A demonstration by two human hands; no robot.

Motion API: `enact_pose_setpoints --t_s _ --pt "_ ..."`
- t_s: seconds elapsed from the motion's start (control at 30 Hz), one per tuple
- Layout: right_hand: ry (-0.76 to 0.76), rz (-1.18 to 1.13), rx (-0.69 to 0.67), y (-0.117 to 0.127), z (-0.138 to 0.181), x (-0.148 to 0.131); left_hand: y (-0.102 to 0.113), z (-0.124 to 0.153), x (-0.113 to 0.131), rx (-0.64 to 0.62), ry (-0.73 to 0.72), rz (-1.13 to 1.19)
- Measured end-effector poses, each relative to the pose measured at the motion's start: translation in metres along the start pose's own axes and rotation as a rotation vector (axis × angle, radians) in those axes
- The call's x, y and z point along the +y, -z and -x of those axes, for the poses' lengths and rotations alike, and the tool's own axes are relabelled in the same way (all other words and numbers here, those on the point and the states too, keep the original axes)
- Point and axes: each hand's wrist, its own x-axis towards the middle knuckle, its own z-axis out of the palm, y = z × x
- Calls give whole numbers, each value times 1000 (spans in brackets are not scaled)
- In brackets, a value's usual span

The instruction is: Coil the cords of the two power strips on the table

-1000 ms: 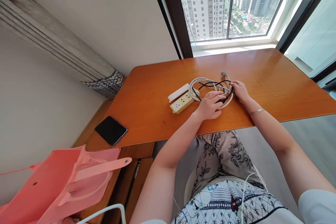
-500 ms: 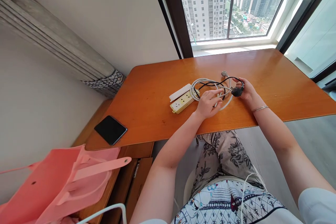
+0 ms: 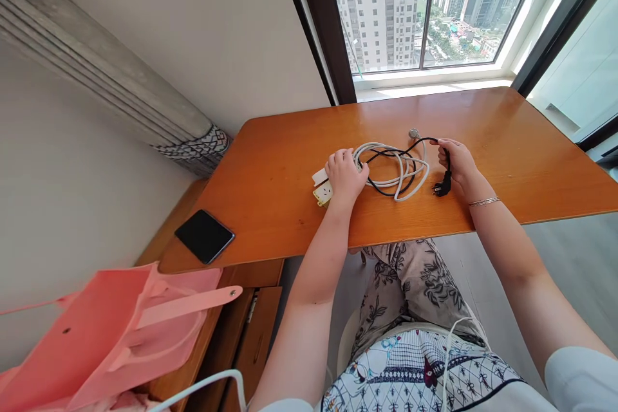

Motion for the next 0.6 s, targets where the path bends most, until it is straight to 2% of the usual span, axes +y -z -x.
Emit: enact_pose_setpoints --t_s 0.17,0.43,0.6 --pt "171 197 88 -3 -1 4 -1 0 0 26 0 11" --pt "300 411 121 1 -8 17 -8 -10 -14 107 -26 275" --pt "409 565 112 0 -9 21 -8 -11 -14 58 -45 439"
